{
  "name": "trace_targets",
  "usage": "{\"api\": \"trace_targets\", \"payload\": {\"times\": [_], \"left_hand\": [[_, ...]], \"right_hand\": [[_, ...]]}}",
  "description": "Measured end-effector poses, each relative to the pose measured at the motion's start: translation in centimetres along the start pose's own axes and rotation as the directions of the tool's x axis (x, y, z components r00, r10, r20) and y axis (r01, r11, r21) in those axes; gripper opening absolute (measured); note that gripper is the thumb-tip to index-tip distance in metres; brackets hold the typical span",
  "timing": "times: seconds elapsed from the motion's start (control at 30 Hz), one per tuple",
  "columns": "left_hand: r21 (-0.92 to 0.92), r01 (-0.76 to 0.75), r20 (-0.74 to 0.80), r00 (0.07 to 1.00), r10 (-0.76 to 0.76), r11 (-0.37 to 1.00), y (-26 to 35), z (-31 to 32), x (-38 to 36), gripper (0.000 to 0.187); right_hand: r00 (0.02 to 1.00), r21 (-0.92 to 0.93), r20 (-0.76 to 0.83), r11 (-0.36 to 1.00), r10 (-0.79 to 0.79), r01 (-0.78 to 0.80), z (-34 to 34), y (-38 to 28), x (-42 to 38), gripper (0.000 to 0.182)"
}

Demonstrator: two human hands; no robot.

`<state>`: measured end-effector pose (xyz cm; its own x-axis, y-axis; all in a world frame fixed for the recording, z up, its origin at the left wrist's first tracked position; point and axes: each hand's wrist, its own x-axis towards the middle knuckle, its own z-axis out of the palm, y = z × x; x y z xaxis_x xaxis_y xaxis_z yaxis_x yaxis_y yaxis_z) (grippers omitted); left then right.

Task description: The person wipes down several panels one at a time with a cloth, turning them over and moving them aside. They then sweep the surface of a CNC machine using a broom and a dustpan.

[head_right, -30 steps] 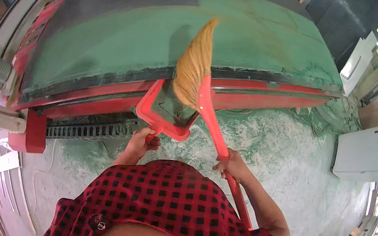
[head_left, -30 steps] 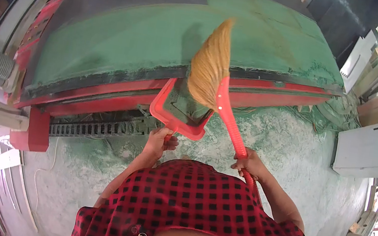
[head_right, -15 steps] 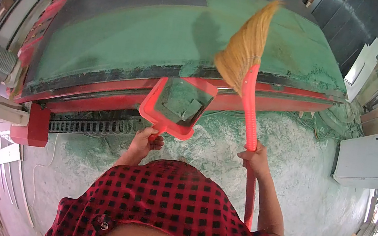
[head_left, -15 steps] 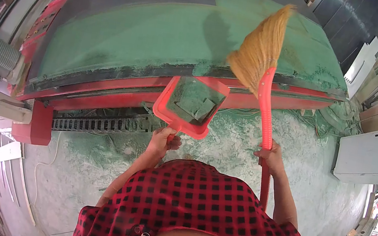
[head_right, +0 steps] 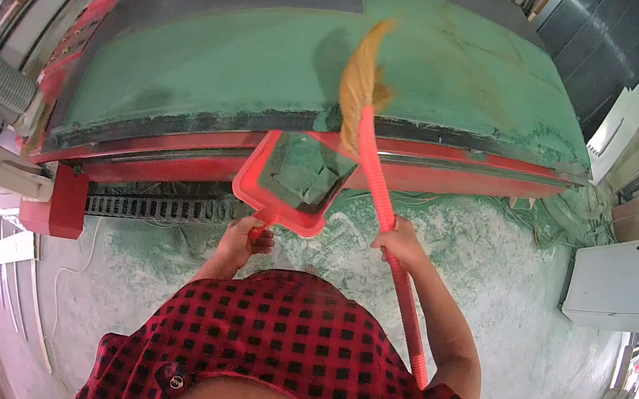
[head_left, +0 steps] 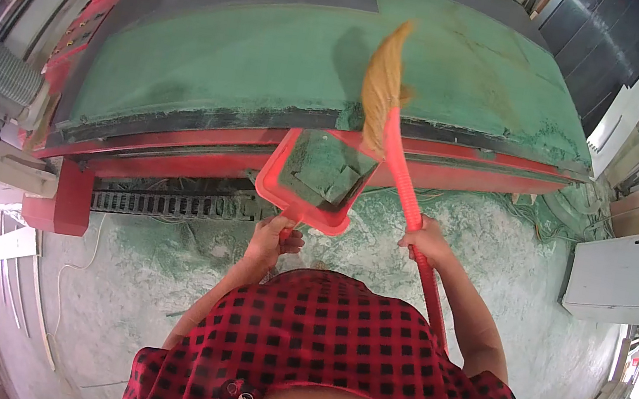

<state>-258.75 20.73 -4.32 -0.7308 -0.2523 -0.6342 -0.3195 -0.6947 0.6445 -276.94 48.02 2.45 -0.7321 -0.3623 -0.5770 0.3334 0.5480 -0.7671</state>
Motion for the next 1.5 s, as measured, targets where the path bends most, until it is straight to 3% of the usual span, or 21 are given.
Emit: {"api": "trace_targets", "payload": {"times": [0.2, 0.43, 0.6, 0.83, 1.03, 1.2, 1.33, 1.4, 1.5], "left_hand": [[0.005, -0.006, -0.013, 1.0, 0.006, 1.0, 0.8, 0.4, -0.3, 0.03], [-0.069, -0.003, -0.02, 1.0, 0.002, 0.998, 1.0, -0.1, 0.1, 0.029], [-0.051, -0.012, -0.05, 0.999, 0.009, 0.999, 1.1, -0.7, 0.2, 0.028], [-0.049, -0.032, -0.051, 0.998, 0.03, 0.998, 1.4, -1.3, 0.1, 0.028], [-0.057, -0.015, -0.046, 0.999, 0.013, 0.998, 1.6, -1.6, 0.1, 0.03], [-0.059, -0.005, -0.034, 0.999, 0.003, 0.998, 1.6, -2.3, 0.3, 0.031], [-0.055, 0.005, -0.037, 0.999, -0.007, 0.998, 1.9, -2.7, -0.1, 0.031], [-0.047, 0.001, -0.046, 0.999, -0.003, 0.999, 2.1, -3.1, -0.4, 0.031], [-0.051, -0.002, -0.06, 0.998, -0.001, 0.999, 2.3, -3.6, -0.8, 0.031]], "right_hand": [[0.982, -0.036, 0.188, 0.999, 0.005, 0.002, 0.7, -1.1, 0.2, 0.032], [0.971, -0.137, 0.239, 0.989, -0.023, 0.057, -0.1, -0.2, -3.4, 0.037], [0.988, -0.1, 0.094, 0.986, -0.124, 0.133, -1.3, -0.1, -5.5, 0.036], [0.99, 0.053, -0.108, 0.994, -0.09, 0.096, -3.1, 0.2, -7.9, 0.034], [0.909, 0.115, -0.413, 0.987, -0.055, 0.112, -5.7, 1.1, -8.3, 0.032], [0.867, 0.239, -0.499, 0.96, -0.004, 0.143, -8.4, 2.2, -5.5, 0.022], [0.91, 0.359, -0.407, 0.93, 0.081, 0.077, -8.4, 2.0, -3.4, 0.02], [0.952, 0.431, -0.289, 0.902, 0.104, 0.032, -6.7, 2.3, -2.2, 0.019], [0.987, 0.384, -0.136, 0.923, 0.082, -0.024, -3.7, 1.8, -1.6, 0.019]]}}
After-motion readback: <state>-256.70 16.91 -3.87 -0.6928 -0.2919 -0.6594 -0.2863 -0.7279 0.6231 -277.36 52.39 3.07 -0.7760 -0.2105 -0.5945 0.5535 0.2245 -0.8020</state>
